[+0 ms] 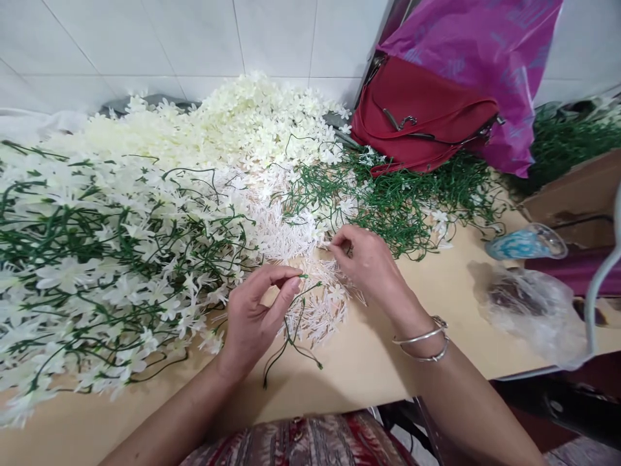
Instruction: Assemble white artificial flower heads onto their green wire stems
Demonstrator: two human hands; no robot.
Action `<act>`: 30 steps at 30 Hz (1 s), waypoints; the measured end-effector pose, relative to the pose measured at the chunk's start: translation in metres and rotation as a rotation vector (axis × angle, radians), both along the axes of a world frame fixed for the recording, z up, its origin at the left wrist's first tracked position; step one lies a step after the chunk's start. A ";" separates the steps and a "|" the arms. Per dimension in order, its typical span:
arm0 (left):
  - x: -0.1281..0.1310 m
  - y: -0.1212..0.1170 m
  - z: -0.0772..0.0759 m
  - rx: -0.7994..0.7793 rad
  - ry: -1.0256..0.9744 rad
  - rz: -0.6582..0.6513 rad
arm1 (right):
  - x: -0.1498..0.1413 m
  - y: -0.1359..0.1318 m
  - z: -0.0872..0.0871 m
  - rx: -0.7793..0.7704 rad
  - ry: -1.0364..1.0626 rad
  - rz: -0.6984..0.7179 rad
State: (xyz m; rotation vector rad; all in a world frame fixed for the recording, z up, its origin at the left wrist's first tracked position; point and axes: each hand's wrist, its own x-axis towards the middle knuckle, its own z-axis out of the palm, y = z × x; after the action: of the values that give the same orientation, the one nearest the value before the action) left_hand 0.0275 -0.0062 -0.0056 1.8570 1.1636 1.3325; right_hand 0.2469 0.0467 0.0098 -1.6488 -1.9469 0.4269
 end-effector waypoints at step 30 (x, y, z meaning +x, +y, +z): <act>0.006 -0.004 -0.002 0.005 -0.065 -0.052 | -0.022 0.012 -0.019 0.148 -0.041 0.036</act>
State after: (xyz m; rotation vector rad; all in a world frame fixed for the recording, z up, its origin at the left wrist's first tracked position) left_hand 0.0332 -0.0101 -0.0080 1.8210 1.0729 1.3578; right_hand 0.2246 0.0582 -0.0090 -1.5426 -1.9899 0.2576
